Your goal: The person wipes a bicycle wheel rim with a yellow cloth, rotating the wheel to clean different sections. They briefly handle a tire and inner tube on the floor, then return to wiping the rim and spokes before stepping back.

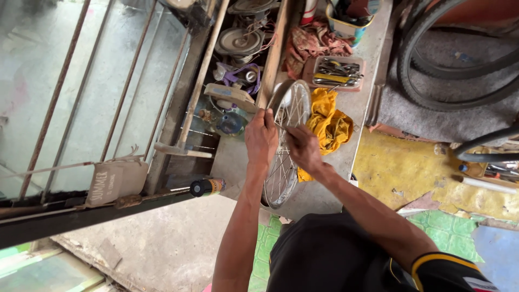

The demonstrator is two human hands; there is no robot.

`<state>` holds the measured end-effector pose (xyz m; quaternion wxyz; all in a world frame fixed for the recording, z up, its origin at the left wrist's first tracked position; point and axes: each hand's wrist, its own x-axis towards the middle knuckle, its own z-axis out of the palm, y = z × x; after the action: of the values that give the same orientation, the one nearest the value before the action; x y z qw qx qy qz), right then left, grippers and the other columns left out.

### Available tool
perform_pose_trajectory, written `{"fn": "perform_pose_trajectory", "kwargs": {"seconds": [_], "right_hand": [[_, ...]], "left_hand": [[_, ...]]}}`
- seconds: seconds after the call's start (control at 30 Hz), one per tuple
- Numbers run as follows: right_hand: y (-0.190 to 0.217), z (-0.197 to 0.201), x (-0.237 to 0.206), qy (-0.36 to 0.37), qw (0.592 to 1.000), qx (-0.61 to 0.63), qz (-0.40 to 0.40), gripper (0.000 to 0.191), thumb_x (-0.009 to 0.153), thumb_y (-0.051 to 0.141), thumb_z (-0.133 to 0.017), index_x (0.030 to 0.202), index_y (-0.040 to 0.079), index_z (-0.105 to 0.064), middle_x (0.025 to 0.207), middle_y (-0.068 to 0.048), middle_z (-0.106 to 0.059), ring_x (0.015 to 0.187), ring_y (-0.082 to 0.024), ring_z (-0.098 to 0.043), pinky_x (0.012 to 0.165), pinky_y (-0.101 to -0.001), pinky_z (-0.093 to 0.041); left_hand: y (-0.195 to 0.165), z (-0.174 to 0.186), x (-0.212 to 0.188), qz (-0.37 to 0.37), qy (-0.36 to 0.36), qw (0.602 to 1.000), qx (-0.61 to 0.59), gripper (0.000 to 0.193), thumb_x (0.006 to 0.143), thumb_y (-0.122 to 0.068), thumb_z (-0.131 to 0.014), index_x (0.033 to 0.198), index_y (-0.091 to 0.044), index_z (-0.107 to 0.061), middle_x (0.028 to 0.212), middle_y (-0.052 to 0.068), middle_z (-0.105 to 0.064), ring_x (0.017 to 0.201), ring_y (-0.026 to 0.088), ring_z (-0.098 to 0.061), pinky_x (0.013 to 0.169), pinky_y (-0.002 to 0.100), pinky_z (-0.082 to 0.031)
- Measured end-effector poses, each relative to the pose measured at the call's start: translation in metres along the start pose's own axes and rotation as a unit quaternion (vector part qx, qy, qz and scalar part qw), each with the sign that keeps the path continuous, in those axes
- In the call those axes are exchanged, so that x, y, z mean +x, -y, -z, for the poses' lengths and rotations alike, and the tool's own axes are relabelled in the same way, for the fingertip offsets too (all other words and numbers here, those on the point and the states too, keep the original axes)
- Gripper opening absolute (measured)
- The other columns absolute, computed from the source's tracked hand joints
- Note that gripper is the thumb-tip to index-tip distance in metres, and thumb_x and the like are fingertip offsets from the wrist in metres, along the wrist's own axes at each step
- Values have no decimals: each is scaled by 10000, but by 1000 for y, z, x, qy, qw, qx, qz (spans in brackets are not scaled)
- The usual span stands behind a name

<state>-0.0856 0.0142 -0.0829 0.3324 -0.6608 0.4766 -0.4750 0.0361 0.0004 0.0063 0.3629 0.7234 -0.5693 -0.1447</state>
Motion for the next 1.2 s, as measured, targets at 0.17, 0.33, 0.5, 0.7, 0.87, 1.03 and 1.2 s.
{"fn": "perform_pose_trajectory", "kwargs": {"seconds": [0.17, 0.33, 0.5, 0.7, 0.87, 1.03, 1.2], "right_hand": [[-13, 26, 19, 186, 981, -22, -42, 228, 885, 75, -755, 1106, 23, -771, 788, -116, -630, 581, -197, -589, 522, -379, -481], [-19, 22, 30, 154, 987, 10, 47, 130, 908, 48, -741, 1028, -3, -745, 820, -111, -632, 642, -198, -601, 570, -377, -487], [-23, 29, 6, 118, 991, 30, 55, 228, 879, 13, -701, 1100, -7, -753, 851, -100, -648, 682, -188, -670, 577, -331, -543], [-28, 17, 18, 137, 989, 57, 11, 131, 909, 9, -708, 1022, -11, -771, 888, -70, -676, 674, -201, -656, 567, -339, -534], [-20, 23, 0, 153, 988, -6, 15, 117, 911, 23, -708, 1002, 11, -779, 886, -106, -641, 658, -209, -640, 544, -343, -512], [-7, 18, 0, 68, 993, -8, 92, 161, 890, -9, -707, 1043, 7, -756, 919, -115, -653, 771, -251, -645, 674, -369, -519], [10, -4, -25, 42, 995, -85, -14, 142, 909, 7, -720, 1036, 22, -782, 849, -154, -623, 666, -271, -625, 606, -382, -487]], "left_hand": [[2, 5, -8, -2, 19, 1000, 0, 295, 1044, -246, -548, 888, -9, -628, 849, 245, -693, 798, 478, -644, 720, 548, -470], [-1, 3, -8, -34, 10, 999, 1, 280, 1042, -233, -561, 883, -8, -611, 854, 258, -687, 815, 488, -638, 714, 549, -468], [-1, 7, -9, -34, -9, 999, -12, 255, 1025, -235, -572, 900, -19, -623, 873, 263, -690, 815, 490, -638, 704, 548, -473], [-5, 7, -9, -23, 29, 999, 0, 265, 1032, -249, -581, 889, -26, -600, 843, 260, -678, 840, 491, -628, 711, 545, -473], [-4, 17, -14, -46, 31, 998, -9, 245, 1016, -255, -573, 892, -50, -624, 879, 232, -697, 848, 477, -638, 702, 547, -475], [1, 25, -16, -65, 60, 996, -13, 257, 1035, -274, -551, 920, -58, -628, 895, 217, -703, 867, 467, -643, 737, 545, -484], [14, 39, -18, -38, 69, 996, -29, 260, 1026, -293, -555, 916, -73, -639, 887, 216, -706, 860, 465, -648, 728, 539, -496]]}}
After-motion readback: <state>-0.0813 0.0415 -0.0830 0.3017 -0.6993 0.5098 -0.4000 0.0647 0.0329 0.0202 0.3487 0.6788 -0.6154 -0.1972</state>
